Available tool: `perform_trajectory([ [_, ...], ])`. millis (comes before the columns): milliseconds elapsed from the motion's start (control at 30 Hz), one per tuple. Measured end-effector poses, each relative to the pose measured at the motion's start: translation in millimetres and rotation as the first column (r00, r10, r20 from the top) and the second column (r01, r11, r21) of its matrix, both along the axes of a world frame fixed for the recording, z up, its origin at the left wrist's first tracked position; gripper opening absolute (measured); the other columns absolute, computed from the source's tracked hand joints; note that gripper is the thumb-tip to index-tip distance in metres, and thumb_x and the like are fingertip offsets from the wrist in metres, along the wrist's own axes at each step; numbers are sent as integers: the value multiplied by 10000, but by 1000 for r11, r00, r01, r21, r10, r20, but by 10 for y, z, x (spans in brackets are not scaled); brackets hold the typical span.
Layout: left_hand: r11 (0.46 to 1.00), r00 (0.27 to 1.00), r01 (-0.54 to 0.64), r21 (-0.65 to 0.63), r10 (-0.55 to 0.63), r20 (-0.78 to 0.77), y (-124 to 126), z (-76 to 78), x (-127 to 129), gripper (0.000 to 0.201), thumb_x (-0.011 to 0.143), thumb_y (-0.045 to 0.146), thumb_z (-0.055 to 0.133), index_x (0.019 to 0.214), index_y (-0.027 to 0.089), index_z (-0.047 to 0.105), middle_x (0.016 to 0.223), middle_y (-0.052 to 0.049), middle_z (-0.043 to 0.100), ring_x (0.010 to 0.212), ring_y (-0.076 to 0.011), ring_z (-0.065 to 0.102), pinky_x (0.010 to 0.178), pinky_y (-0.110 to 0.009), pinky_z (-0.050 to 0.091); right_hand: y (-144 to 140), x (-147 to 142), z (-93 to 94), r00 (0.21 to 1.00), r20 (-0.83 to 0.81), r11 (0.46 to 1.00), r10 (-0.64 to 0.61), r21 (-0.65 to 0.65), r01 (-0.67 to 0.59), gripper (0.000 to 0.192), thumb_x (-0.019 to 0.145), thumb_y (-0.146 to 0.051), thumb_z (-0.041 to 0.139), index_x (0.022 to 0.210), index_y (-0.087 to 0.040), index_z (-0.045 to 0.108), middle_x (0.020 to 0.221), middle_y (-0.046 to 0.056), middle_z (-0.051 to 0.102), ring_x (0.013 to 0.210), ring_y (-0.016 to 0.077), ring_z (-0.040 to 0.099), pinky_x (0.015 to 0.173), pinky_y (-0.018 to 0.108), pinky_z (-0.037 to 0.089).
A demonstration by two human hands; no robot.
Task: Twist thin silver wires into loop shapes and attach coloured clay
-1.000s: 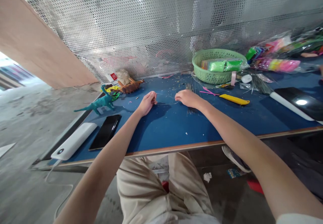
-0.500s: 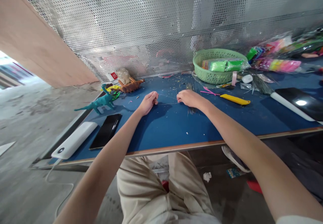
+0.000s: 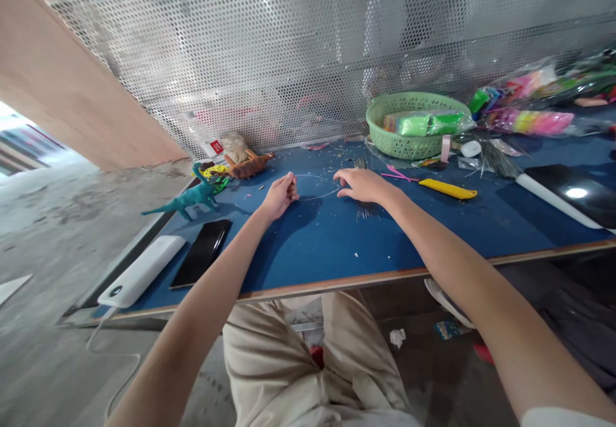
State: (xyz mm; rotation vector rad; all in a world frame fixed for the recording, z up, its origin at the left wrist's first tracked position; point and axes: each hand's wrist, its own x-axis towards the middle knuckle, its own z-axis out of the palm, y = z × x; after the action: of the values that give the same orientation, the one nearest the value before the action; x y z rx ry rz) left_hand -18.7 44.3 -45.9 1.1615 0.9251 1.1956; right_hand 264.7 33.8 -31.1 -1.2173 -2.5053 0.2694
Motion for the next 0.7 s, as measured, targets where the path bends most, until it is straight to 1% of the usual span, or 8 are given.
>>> perform_trajectory([
  [67, 996, 997, -48, -77, 52, 56, -7, 19, 40, 351, 997, 431, 616, 767, 179, 533, 608, 74, 282, 486, -66, 277, 491, -182, 377, -9, -19, -6, 1000, 4, 997, -11, 78, 11, 754, 924, -488, 663, 1578, -213, 409, 1344, 142, 685, 1064, 325, 677, 853, 430, 513],
  [133, 988, 993, -67, -136, 80, 92, -31, 30, 97, 348, 994, 428, 623, 769, 180, 528, 601, 78, 289, 477, -64, 282, 507, -190, 412, -28, -84, -6, 999, 40, 979, -1, 203, -7, 868, 918, -479, 673, 1635, -179, 287, 1401, 171, 648, 1197, 369, 625, 962, 479, 480],
  [267, 985, 993, 19, -174, 1, 118, -100, 24, 229, 343, 962, 434, 677, 789, 165, 554, 605, 80, 322, 491, -56, 307, 564, -208, 468, -62, -270, -5, 989, 146, 924, 14, 375, -68, 841, 933, -416, 668, 1631, -143, 288, 1443, 207, 609, 1313, 402, 543, 1088, 534, 383],
  [433, 969, 988, 122, -215, -98, 121, -88, 8, 264, 369, 984, 500, 620, 862, 152, 603, 621, 63, 367, 544, -76, 401, 726, -291, 556, -36, -373, -77, 989, 141, 960, 53, 265, -89, 734, 976, -410, 597, 1621, -171, 340, 1473, 198, 585, 1320, 381, 549, 1086, 501, 426],
  [533, 996, 983, 68, -66, -78, -164, -42, 17, 147, 405, 989, 547, 572, 987, 148, 645, 818, -47, 581, 786, -156, 611, 919, -405, 564, 15, -295, -116, 989, 107, 985, 99, 134, -113, 747, 982, -522, 563, 1614, -173, 371, 1559, 195, 502, 1388, 394, 501, 1125, 517, 421],
  [567, 997, 945, 12, 78, 14, -328, -31, 23, 88, 398, 966, 544, 608, 1029, 154, 651, 932, -87, 631, 906, -192, 643, 969, -422, 545, 35, -244, -115, 990, 90, 989, 109, 95, -118, 798, 967, -581, 567, 1622, -175, 360, 1594, 193, 463, 1420, 406, 468, 1144, 535, 406],
  [633, 911, 768, 100, 400, 185, -613, -15, 35, -45, 480, 882, 526, 724, 1207, 182, 644, 1245, -142, 632, 1231, -269, 592, 1144, -459, 427, 77, -116, -91, 994, 45, 995, 96, 37, -97, 938, 905, -692, 604, 1642, -186, 322, 1654, 181, 380, 1480, 428, 389, 1173, 567, 375],
  [700, 845, 580, 282, 455, 228, -782, -5, 43, -172, 651, 871, 580, 708, 1387, 208, 569, 1493, -166, 516, 1448, -322, 441, 1239, -493, 300, 117, 20, -49, 998, 1, 998, 58, 13, -58, 979, 867, -724, 638, 1638, -200, 341, 1642, 174, 401, 1479, 421, 389, 1179, 567, 371],
])
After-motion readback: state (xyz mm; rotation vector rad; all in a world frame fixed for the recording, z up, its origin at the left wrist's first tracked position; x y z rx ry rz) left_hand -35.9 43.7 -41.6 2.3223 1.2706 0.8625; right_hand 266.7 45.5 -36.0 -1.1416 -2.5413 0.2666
